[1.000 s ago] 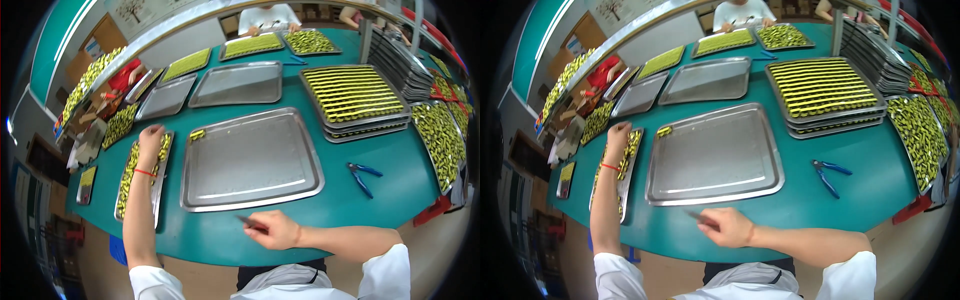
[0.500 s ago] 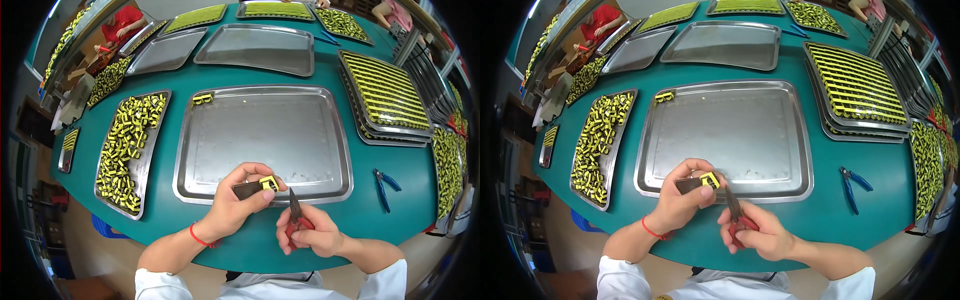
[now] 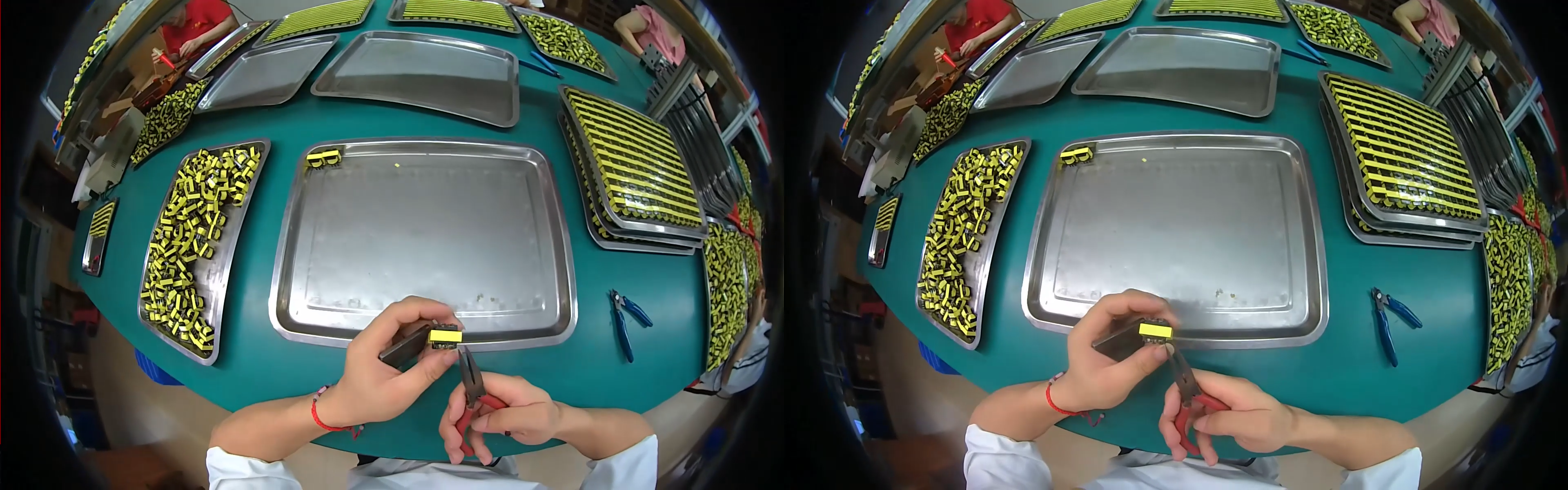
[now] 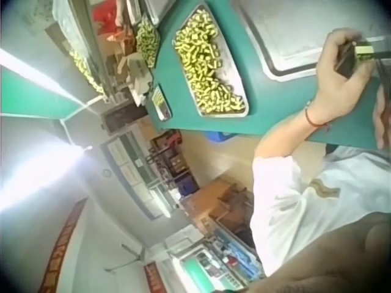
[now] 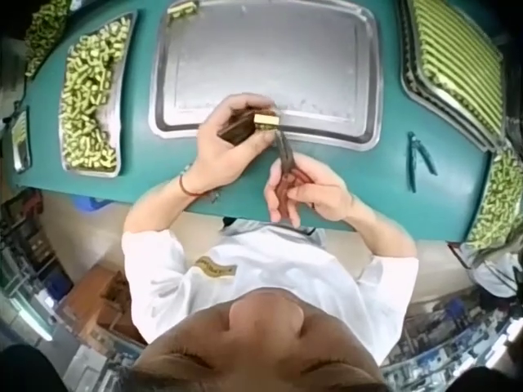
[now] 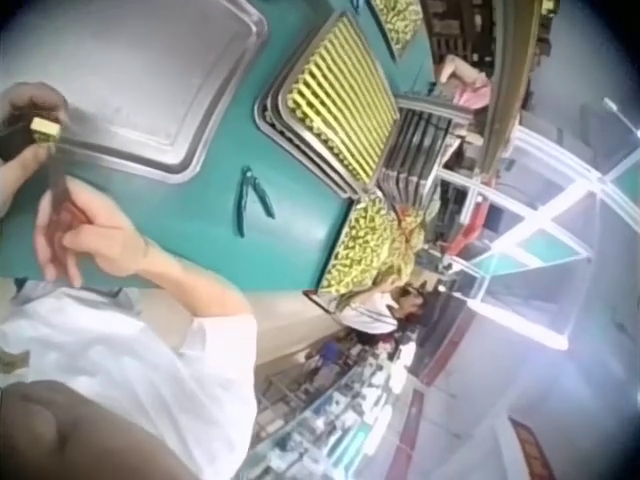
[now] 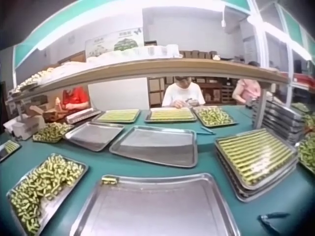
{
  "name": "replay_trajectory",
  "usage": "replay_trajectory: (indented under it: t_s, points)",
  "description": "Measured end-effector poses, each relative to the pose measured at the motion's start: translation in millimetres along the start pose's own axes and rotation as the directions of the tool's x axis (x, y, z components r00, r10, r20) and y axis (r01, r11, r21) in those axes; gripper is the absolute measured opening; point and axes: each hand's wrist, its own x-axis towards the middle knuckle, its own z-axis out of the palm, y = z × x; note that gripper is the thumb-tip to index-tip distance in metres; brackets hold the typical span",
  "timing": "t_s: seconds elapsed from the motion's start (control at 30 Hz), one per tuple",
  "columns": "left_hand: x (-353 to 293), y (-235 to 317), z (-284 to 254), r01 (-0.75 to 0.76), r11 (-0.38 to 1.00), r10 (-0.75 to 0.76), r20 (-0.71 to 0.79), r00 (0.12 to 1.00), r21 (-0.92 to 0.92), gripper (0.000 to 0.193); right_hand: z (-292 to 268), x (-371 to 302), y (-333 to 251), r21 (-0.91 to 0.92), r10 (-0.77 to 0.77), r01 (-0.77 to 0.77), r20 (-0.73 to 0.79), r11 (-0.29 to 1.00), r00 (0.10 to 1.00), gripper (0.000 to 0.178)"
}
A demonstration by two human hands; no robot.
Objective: The person assembles electrical components using pliers at a factory workbench.
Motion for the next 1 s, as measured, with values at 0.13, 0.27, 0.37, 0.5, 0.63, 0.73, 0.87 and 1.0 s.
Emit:
replay_trajectory:
  t_s: [0.13,0.27,0.37,0.5,0.63,0.73,0.87,1.0]
  points:
    - [2,-2,-4,-0.231,0.899,0.209,0.100,0.973,0.372,0.043,4,-1,-1,-0.057,0.032,-0.034,-0.027,0.998,0.999,0.025]
    - [0,-10,-3,-0.302,0.882,0.293,0.082,0.953,0.363,0.046,3,1,0,-0.088,0.023,-0.026,-0.034,0.996,0.999,0.026]
    - [0,-9,-3,-0.342,0.838,0.327,0.109,0.939,0.425,0.045,2,2,2,-0.049,0.015,-0.016,-0.014,0.999,1.000,0.027]
    - [-1,-11,0,-0.394,0.793,0.381,0.127,0.916,0.464,0.047,5,4,5,-0.088,-0.026,0.018,-0.093,0.996,0.995,0.025]
    - [-4,-14,-3,-0.431,0.766,0.419,0.138,0.897,0.477,0.050,6,3,4,-0.110,0.018,-0.039,-0.188,0.993,0.982,0.025]
    - [-4,-14,-3,-0.441,0.776,0.420,0.153,0.894,0.451,0.051,1,4,4,-0.150,-0.006,-0.014,-0.132,0.989,0.991,0.025]
    - [-2,-16,-4,-0.493,0.703,0.477,0.174,0.861,0.513,0.052,6,6,0,-0.229,0.002,-0.037,-0.152,0.973,0.988,0.026]
    - [3,-9,-4,-0.521,0.637,0.506,0.202,0.839,0.568,0.050,10,7,6,-0.111,-0.011,-0.010,-0.183,0.994,0.983,0.027]
